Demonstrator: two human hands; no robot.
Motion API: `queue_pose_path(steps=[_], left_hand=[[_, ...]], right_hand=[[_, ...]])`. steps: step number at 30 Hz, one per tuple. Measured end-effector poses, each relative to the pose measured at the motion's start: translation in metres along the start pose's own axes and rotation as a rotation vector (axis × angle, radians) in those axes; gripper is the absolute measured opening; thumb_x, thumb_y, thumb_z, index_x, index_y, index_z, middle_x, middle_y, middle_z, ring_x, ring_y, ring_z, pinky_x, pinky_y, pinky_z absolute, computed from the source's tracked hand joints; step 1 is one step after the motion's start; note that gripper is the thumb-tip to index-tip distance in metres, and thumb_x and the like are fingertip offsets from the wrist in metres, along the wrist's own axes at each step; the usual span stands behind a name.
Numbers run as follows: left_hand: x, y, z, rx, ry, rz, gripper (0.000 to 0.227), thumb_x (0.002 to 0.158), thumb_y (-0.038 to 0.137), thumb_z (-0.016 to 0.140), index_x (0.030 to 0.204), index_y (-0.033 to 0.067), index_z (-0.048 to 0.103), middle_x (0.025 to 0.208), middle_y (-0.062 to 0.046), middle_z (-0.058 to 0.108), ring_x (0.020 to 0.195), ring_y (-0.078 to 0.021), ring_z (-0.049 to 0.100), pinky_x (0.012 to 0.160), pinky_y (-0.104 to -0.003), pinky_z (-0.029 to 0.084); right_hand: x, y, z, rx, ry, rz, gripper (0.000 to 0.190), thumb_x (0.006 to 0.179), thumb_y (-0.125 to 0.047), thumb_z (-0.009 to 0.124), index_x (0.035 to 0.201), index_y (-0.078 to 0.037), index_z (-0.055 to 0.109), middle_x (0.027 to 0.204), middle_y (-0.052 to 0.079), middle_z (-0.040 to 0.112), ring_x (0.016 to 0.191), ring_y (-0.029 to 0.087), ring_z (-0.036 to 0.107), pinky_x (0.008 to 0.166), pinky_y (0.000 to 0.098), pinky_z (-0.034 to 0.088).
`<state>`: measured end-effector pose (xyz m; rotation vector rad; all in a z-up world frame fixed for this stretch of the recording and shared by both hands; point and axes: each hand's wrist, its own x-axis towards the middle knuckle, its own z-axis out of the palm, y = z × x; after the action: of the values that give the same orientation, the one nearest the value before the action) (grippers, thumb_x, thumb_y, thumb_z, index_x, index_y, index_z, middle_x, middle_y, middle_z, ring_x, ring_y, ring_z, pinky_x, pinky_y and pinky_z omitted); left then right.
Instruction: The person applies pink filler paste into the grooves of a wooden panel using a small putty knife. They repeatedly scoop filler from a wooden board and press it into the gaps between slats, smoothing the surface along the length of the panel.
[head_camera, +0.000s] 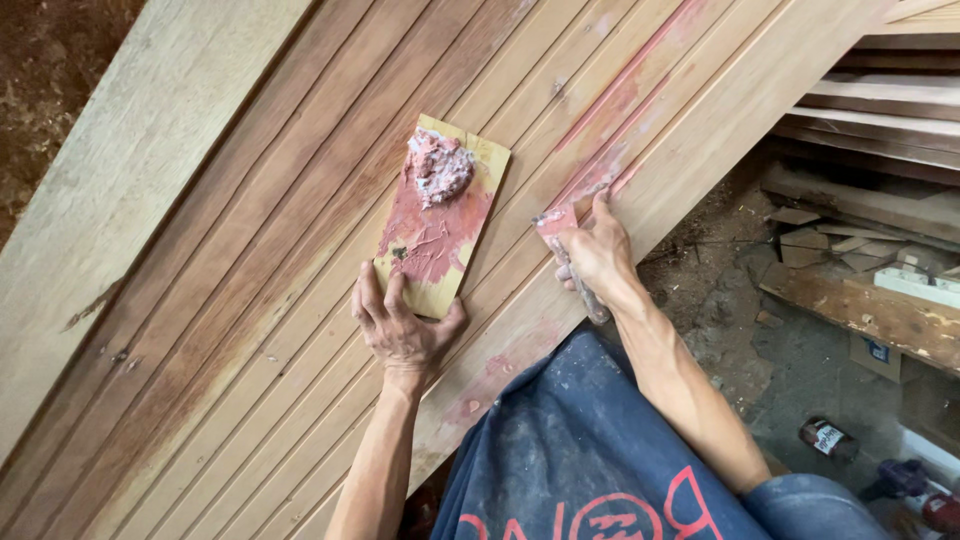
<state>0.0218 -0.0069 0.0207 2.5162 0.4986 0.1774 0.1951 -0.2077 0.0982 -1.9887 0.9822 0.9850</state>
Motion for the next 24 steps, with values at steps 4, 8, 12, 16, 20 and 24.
queue_pose_path(steps=[4,8,12,16,20,24], left_hand=[[-0.001,0.002,-0.001,0.008,0.006,0.01,0.081,0.069,0.043,0.083,0.135,0.0117,0.047,0.153,-0.023,0.038,0.137,-0.0456,0.041,0.114,-0.057,0.039],[0.002,0.005,-0.002,0.011,-0.003,0.001,0.081,0.069,0.042,0.083,0.134,0.012,0.047,0.153,-0.024,0.038,0.137,-0.0462,0.041,0.114,-0.057,0.038],[0.0,0.004,0.0,0.009,0.014,0.02,0.08,0.069,0.043,0.083,0.133,0.0113,0.047,0.153,-0.024,0.038,0.137,-0.0464,0.041,0.115,-0.057,0.038],[0.001,0.003,0.001,0.017,0.006,0.009,0.08,0.068,0.042,0.083,0.133,0.0118,0.048,0.153,-0.024,0.039,0.137,-0.0462,0.041,0.114,-0.056,0.038],[0.001,0.002,0.001,0.007,-0.005,0.023,0.082,0.069,0.043,0.083,0.134,0.0108,0.046,0.153,-0.024,0.037,0.138,-0.0457,0.039,0.115,-0.056,0.037],[0.001,0.003,0.0,0.006,-0.036,0.019,0.083,0.07,0.042,0.083,0.136,0.0098,0.044,0.154,-0.025,0.035,0.138,-0.0454,0.037,0.115,-0.057,0.034]], right_hand=[[-0.003,0.01,-0.002,0.006,-0.068,0.023,0.094,0.085,-0.01,0.059,0.163,-0.014,0.006,0.077,0.016,0.067,0.052,0.019,0.063,0.041,0.032,0.054],[-0.001,0.012,-0.018,0.047,-0.148,-0.012,0.082,0.088,-0.011,0.057,0.164,-0.009,0.026,0.081,0.01,0.071,0.052,0.017,0.066,0.04,0.0291,0.054],[0.016,0.0,-0.033,0.002,0.02,-0.086,0.09,0.089,-0.014,0.058,0.164,-0.021,0.009,0.079,0.013,0.069,0.051,0.017,0.063,0.041,0.0292,0.055],[0.024,-0.016,-0.026,0.127,0.045,-0.034,0.094,0.087,-0.009,0.056,0.164,-0.019,0.003,0.078,0.014,0.068,0.051,0.018,0.062,0.039,0.0306,0.053],[0.009,-0.01,-0.005,0.169,0.022,0.023,0.098,0.086,-0.01,0.06,0.164,-0.018,0.001,0.076,0.014,0.066,0.05,0.019,0.062,0.039,0.0312,0.053],[-0.005,-0.001,0.01,0.144,-0.005,0.067,0.099,0.085,-0.007,0.056,0.163,-0.02,-0.004,0.078,0.016,0.067,0.051,0.022,0.063,0.039,0.0324,0.054]])
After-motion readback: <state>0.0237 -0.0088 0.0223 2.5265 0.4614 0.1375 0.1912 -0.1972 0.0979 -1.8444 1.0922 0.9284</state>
